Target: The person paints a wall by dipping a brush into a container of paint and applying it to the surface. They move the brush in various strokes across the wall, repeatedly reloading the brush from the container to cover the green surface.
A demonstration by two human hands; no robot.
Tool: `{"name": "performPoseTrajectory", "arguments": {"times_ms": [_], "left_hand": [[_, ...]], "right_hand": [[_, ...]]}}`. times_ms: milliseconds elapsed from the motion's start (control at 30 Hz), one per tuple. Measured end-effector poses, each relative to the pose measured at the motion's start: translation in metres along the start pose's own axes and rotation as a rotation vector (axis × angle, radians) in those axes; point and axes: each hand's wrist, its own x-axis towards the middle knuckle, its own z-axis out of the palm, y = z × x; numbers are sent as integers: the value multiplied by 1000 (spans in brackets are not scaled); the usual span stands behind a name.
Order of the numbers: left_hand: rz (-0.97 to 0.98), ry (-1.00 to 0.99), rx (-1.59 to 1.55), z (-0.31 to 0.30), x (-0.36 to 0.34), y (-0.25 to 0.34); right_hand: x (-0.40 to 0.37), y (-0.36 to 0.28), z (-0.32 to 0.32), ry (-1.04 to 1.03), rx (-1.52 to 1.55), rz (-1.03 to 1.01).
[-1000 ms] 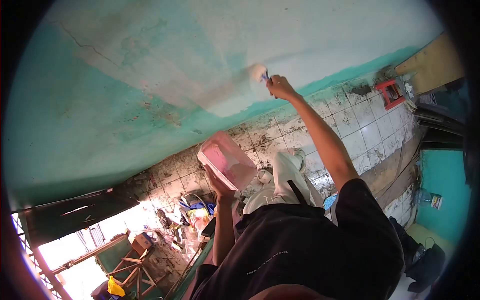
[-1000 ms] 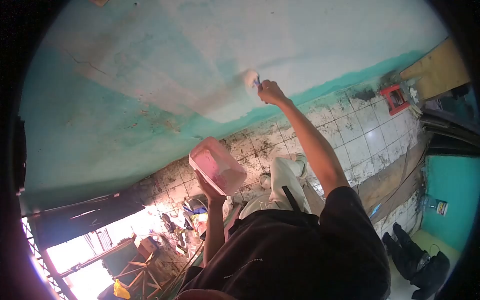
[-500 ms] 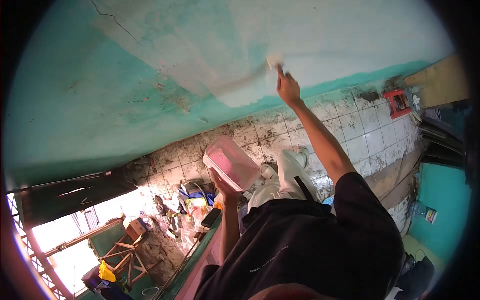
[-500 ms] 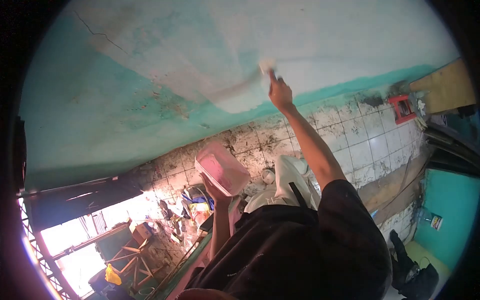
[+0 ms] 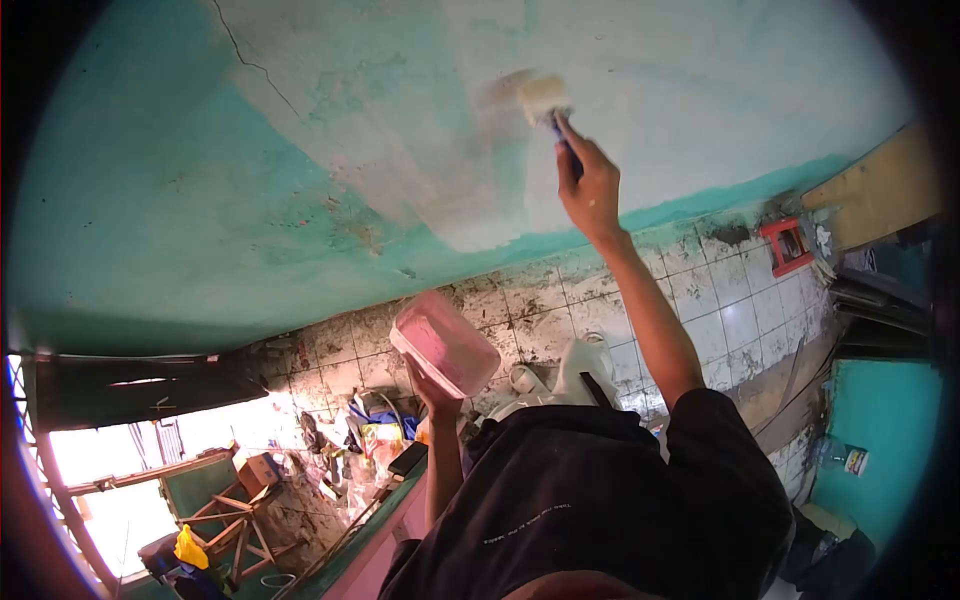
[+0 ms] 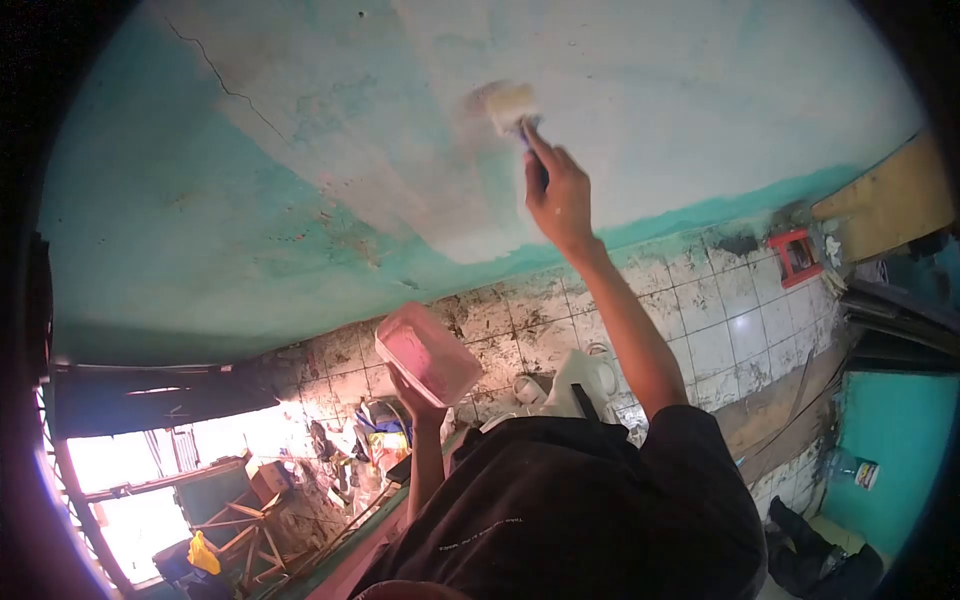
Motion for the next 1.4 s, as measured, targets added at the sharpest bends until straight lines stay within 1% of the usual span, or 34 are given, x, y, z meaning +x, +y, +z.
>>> {"name": "performPoseTrajectory", "arguments": {"times_ms": [33, 67, 100, 133, 167, 233, 267, 300, 367, 400, 433, 467, 500, 567, 633, 667, 767, 800, 867, 967, 1033, 1100, 1200, 1300, 1367, 1400], "left_hand": [[42, -13, 106, 10, 0, 0], [-9, -15, -40, 15, 6, -4], [-15, -12, -25, 39, 4, 2], [-57, -72, -118, 35, 14, -6], [-101, -123, -210, 24, 21, -17], [-7, -144, -91, 21, 38, -36], [-17, -149, -109, 39, 37, -34], [-34, -150, -121, 62, 30, -28], [-79, -56, -62, 95, 25, -31], [-40, -92, -32, 113, 21, -33], [6, -140, 52, 122, 18, -39], [-24, -149, 16, 127, 18, -49], [-51, -162, -20, 135, 17, -58], [-51, -142, -3, 152, 11, -74], [-61, -100, 0, 165, 5, -90], [-48, -150, 23, 172, 0, -96], [-21, -121, 6, 153, 14, -146], [-24, -124, 7, 163, 7, -145], [-133, -246, -22, 192, -11, -133], [-125, -217, 55, 193, -9, -158], [-92, -236, 69, 198, -9, -170], [-167, -289, 31, 203, -12, -178], [-140, -310, 37, 218, -23, -189], [-173, -260, -14, 218, -21, -210], [-146, -232, 0, 220, -23, -216], [-166, -217, -27, 235, -32, -206]], "right_hand": [[-10, -9, -7, -23, 146, 38], [-24, -14, -15, -159, 163, 28], [-40, -18, -23, -301, 183, 17], [-49, -27, -40, -490, 176, 13], [-57, -33, -54, -519, 190, 26], [-68, -38, -83, -697, 323, -38], [-69, -37, -98, -751, 344, -3], [-66, -35, -116, -803, 213, -47], [-57, -37, -152, -887, 68, -108], [-54, -39, -165, -897, 73, -105], [-53, -40, -179, -918, -11, -99], [-55, -40, -191, -938, -96, -89], [-57, -37, -199, -941, -96, -81], [-59, -32, -211, -971, -176, -96], [-64, -19, -218, -962, -194, -100], [-65, -12, -221, -949, -209, -114], [-66, 1, -234, -940, -243, -105], [-66, 4, -237, -938, -245, -102], [-64, 12, -242, -947, -272, -95], [-60, 28, -249, -978, -283, -115], [-57, 31, -255, -956, -254, -107], [-57, 37, -258, -939, -222, -98], [-56, 53, -260, -975, -273, -111], [-57, 67, -268, -1052, -310, -110], [-59, 73, -275, -919, -159, -115], [-57, 72, -279, -926, -149, -118]]}}
